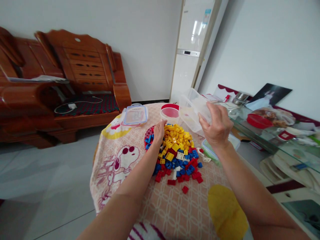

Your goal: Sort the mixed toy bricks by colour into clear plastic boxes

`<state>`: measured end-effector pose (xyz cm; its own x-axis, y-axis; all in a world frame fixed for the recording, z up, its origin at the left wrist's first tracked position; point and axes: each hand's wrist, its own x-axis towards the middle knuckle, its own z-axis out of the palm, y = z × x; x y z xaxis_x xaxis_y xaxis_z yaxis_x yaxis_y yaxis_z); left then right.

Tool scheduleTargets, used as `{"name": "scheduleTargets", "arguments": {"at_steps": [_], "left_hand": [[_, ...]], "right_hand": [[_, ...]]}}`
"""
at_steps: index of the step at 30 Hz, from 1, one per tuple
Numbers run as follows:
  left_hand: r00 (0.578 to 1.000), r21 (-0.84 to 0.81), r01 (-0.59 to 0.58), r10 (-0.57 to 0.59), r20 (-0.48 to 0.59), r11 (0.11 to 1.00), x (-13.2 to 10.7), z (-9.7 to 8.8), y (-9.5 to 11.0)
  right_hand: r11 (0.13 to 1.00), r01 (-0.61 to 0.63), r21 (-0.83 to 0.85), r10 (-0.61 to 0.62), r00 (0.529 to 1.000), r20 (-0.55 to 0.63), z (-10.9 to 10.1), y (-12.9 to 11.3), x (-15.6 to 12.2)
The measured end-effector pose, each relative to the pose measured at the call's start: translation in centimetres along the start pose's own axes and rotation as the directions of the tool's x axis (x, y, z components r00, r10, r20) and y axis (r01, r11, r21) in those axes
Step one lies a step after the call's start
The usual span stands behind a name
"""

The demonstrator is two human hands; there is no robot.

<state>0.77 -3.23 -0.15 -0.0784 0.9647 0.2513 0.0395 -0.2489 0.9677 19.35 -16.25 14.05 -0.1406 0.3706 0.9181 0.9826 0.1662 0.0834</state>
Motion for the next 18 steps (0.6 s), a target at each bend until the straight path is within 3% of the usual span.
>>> {"name": "scheduleTargets", "arguments": {"at_steps": [5, 7, 9, 10, 12, 14, 15, 18], "left_hand": [[0.999, 0.102, -0.054, 0.054, -0.001, 0.993, 0.1, -0.5, 1.3], [0.991, 0.19, -0.13, 0.124, 0.043, 0.973, 0.1, -0.6, 2.2], [0.969, 0.28, -0.234, 0.199, 0.148, 0.931, -0.1, -0.5, 3.0], [0.95, 0.315, -0.288, 0.227, 0.216, 0.904, -0.2, -0.2, 3.2], [0.899, 0.375, -0.389, 0.258, 0.354, 0.842, -0.4, 0.4, 3.4], [0.845, 0.438, -0.473, 0.253, 0.472, 0.764, -0.8, 1.2, 3.3], [0.817, 0.468, -0.513, 0.242, 0.523, 0.719, -0.9, 1.5, 3.2], [0.75, 0.54, -0.604, 0.191, 0.633, 0.586, -1.5, 1.6, 2.9]], "right_hand": [[0.986, -0.164, -0.013, 0.164, 0.986, -0.028, -1.7, 1.9, 0.1], [0.959, -0.284, -0.008, 0.283, 0.955, -0.09, -2.8, 3.5, -0.5], [0.908, -0.416, 0.035, 0.416, 0.895, -0.159, -4.3, 5.3, -1.7], [0.855, -0.513, 0.076, 0.518, 0.842, -0.153, -5.1, 6.2, -2.5], [0.678, -0.712, 0.181, 0.734, 0.669, -0.114, -6.8, 8.0, -4.5], [0.4, -0.864, 0.306, 0.906, 0.422, 0.008, -8.8, 9.4, -7.1], [0.292, -0.9, 0.322, 0.94, 0.333, 0.079, -9.8, 10.0, -8.6], [0.091, -0.948, 0.305, 0.972, 0.151, 0.178, -12.9, 11.3, -13.4]]}}
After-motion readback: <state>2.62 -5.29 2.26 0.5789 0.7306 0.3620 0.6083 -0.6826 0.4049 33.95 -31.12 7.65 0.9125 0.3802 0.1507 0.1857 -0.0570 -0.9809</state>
